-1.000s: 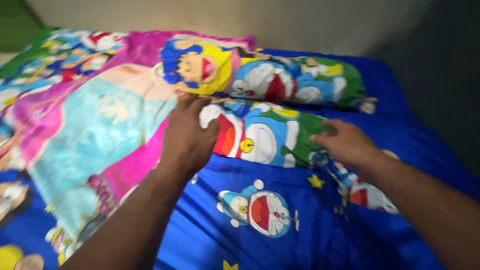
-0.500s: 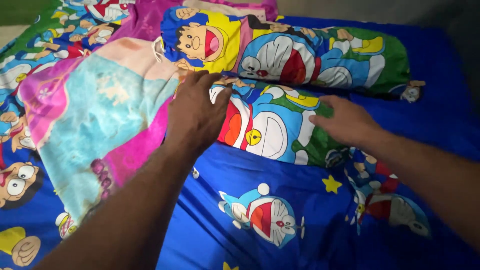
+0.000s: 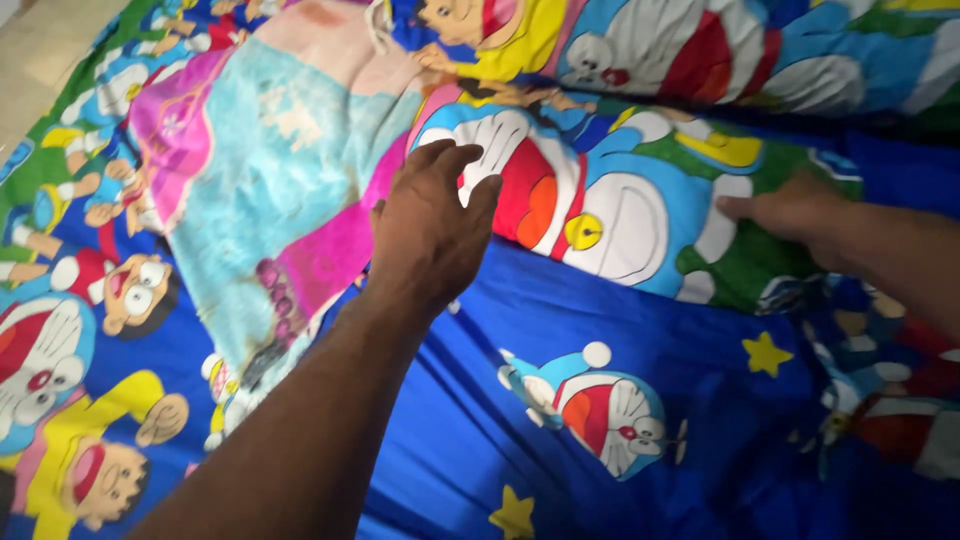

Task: The person folds a blue cartoon-patterned sheet and a pink and blue blanket on a bed. They smooth the fabric, fold the items into smaller rectangles, and place them on the bed.

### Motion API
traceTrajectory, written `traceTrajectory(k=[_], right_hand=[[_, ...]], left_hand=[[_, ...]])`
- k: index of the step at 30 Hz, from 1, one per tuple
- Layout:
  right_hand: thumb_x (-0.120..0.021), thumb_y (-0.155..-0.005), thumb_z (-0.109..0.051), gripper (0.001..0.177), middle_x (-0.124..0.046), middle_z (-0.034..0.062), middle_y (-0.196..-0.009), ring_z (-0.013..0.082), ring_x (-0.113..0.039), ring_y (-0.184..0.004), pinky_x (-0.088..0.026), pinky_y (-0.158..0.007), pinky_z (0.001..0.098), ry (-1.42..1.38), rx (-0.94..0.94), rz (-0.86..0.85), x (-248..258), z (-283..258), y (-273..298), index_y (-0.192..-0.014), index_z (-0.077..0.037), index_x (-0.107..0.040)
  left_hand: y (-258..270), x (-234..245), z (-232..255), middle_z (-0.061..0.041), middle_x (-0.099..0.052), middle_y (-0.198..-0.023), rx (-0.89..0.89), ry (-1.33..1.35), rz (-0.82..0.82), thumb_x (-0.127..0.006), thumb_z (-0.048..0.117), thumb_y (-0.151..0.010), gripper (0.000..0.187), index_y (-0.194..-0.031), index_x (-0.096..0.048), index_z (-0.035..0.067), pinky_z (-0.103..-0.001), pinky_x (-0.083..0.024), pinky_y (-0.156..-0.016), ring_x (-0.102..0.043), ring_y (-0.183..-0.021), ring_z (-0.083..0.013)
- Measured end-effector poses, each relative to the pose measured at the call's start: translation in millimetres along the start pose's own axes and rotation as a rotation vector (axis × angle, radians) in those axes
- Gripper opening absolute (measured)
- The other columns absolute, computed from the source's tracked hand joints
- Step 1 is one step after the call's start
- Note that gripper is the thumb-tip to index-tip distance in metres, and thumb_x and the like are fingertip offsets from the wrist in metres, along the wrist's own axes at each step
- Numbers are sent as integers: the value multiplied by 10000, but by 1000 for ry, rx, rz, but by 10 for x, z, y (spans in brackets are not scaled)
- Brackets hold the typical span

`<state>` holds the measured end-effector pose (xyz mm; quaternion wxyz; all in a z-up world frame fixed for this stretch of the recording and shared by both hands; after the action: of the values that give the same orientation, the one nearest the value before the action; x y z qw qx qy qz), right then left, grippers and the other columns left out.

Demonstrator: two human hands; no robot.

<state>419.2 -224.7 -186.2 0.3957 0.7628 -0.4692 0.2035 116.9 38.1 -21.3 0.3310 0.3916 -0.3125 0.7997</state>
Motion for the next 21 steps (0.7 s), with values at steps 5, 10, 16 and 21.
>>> traceTrajectory(k=[5,10,16,21], right_hand=[[-781,-832,-358,777,-651,220,-1368,334,-671,-1211,-545,-1019,471,-322,-295,-72,-228,185,166,-1474,-24,-498],[-838,-845,-332,765,-623,217,-1348,317,-636,-1174,-514,-989,417,-265,-218,16,-303,64,362,-1429,56,-533],[-761,-823,-283,605,-679,178,-1249,298,-683,-1074,-541,-906,433,-417,-102,189,-127,-344,996,-1321,28,-618],[-725,-753,-198,483,-704,101,-1140,248,-732,-987,-619,-831,401,-912,99,216,197,-888,1466,-1207,-46,-663]], left_hand=[[116,45,-164,-90,-535,-1480,38,-5,-10,-610,414,-940,466,-1333,-639,164,-625,-372,-1049,-515,-1347,-326],[210,47,-288,-91,-553,-1461,57,40,-7,-617,410,-931,475,-1335,-637,161,-621,-370,-1053,-528,-1329,-333],[291,119,-331,-127,-573,-1443,35,96,7,-631,397,-923,472,-1315,-654,135,-607,-408,-1033,-557,-1307,-354],[279,205,-261,-162,-575,-1426,16,115,13,-628,399,-920,471,-1303,-658,126,-546,-441,-1021,-555,-1296,-376]])
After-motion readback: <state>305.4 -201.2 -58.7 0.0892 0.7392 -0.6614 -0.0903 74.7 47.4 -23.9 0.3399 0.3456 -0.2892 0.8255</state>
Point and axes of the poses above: each hand's wrist, its own y-axis away from the middle knuckle, its own x-axis out of the back of the hand, z = x × y, the point moved 6 cm from there along -y, towards the middle knuckle
